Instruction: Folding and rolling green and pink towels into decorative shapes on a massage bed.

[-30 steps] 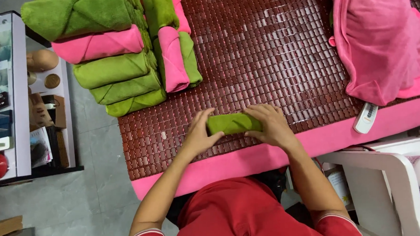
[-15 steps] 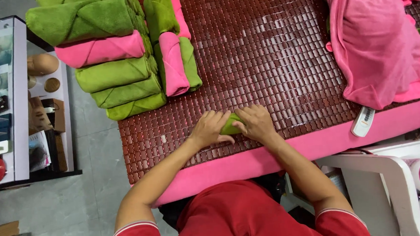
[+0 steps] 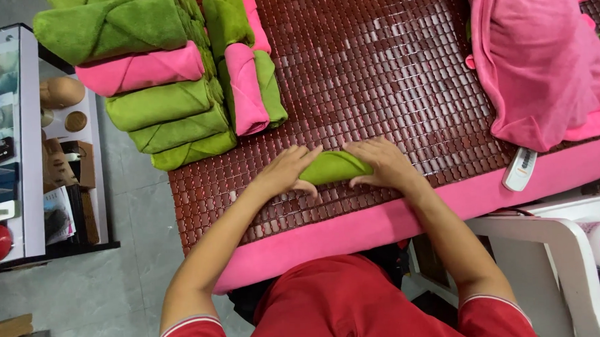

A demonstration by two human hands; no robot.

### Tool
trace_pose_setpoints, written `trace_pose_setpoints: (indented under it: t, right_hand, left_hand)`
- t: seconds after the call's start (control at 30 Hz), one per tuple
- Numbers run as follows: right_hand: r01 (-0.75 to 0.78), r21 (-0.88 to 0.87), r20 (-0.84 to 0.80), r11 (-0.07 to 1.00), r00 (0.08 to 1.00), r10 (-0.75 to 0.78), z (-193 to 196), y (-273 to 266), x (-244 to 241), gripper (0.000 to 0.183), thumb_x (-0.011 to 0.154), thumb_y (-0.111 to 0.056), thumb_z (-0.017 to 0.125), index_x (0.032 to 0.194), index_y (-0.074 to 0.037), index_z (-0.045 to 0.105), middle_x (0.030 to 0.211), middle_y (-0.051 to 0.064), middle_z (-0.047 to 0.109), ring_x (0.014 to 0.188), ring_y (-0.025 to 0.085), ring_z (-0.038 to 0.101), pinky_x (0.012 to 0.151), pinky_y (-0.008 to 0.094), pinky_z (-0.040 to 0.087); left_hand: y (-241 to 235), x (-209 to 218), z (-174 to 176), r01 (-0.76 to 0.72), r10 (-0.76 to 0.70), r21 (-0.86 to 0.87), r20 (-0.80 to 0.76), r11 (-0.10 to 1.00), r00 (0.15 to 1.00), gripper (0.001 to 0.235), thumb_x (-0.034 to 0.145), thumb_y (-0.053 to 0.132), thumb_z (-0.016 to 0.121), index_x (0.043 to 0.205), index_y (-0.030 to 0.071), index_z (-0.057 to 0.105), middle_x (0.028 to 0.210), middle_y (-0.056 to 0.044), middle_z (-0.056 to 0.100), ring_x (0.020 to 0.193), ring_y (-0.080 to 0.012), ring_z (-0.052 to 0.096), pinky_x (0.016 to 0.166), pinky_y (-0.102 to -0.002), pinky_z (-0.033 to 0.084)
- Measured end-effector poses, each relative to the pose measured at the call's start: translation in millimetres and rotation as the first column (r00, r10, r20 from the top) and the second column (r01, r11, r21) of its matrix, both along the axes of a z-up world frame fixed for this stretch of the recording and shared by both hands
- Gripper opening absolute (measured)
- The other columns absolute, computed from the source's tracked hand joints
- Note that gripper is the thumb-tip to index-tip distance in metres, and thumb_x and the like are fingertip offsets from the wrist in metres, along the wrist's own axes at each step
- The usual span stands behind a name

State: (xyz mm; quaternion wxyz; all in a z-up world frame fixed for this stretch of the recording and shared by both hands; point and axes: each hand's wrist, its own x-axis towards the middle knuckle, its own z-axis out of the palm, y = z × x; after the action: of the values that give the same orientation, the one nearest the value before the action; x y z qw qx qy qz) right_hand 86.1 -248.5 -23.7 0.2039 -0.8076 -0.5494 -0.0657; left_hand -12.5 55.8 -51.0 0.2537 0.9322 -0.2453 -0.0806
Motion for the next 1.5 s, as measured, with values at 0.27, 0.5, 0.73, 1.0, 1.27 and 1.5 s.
trace_pose_setpoints:
  t: [0.27,0.5,0.73,1.0,1.27,1.5]
  right_hand:
    - [0.077,-0.008,-0.248,0.997,0.966,-0.077,11,-20,0,0.088,0.058,-0.045,0.097,0.137,-0.018,0.068,0.132,0.002,0.075,0.126,0.026,0.067,0.105,0.045,0.049]
    - [0.042,0.01,-0.422,0.999,0.906,-0.034,38,-19,-12,0.088,0.066,-0.046,0.096,0.141,-0.016,0.061,0.142,0.008,0.068,0.133,0.031,0.063,0.104,0.048,0.048]
    - [0.098,0.063,-0.652,0.993,0.758,-0.033,11,-4,2,0.066,0.069,-0.018,0.087,0.134,-0.016,0.072,0.122,0.014,0.078,0.112,0.039,0.074,0.095,0.052,0.055]
    - [0.736,0.345,-0.782,0.583,0.568,-0.254,47,113,60,0.055,0.08,-0.025,0.083,0.133,-0.016,0.074,0.106,0.018,0.074,0.094,0.026,0.069,0.077,0.041,0.054]
    - [0.796,0.339,-0.812,0.501,0.516,-0.271,-18,260,208,0.07,0.091,-0.037,0.086,0.151,-0.014,0.057,0.149,0.017,0.06,0.133,0.033,0.062,0.1,0.043,0.058]
    - [0.608,0.223,-0.633,0.762,0.685,-0.362,19,305,201,0.068,0.087,-0.025,0.079,0.149,-0.009,0.056,0.147,0.015,0.063,0.137,0.032,0.059,0.116,0.042,0.045]
  left_hand:
    - [3,-5,-5,-0.057,0.088,-0.261,0.108,0.964,0.99,0.092,0.077,0.056,0.088,0.145,0.002,0.058,0.114,-0.019,0.066,0.11,-0.0393,0.063,0.102,-0.05,0.052]
    - [3,-9,8,-0.003,0.02,-0.099,0.177,0.995,0.984,0.107,0.069,0.035,0.096,0.158,0.007,0.044,0.136,-0.02,0.06,0.13,-0.0425,0.057,0.118,-0.052,0.047]
    - [2,-32,-15,-0.156,0.283,-0.373,0.315,0.915,0.906,0.109,0.084,0.05,0.085,0.165,0.004,0.028,0.153,-0.024,0.044,0.144,-0.043,0.045,0.122,-0.055,0.039]
    - [12,-34,-74,-0.342,0.43,-0.262,0.524,0.903,0.735,0.034,0.096,0.038,0.075,0.111,0.007,0.072,0.099,-0.008,0.063,0.095,-0.0308,0.065,0.08,-0.045,0.055]
    - [13,-41,-26,-0.353,0.45,-0.281,0.495,0.892,0.743,0.023,0.094,0.024,0.077,0.102,0.003,0.072,0.096,-0.01,0.063,0.092,-0.0287,0.06,0.08,-0.039,0.054]
    - [12,-41,-22,-0.397,0.484,-0.28,0.432,0.874,0.761,0.019,0.094,0.015,0.075,0.105,0.0,0.072,0.096,-0.011,0.067,0.087,-0.0225,0.058,0.077,-0.03,0.053]
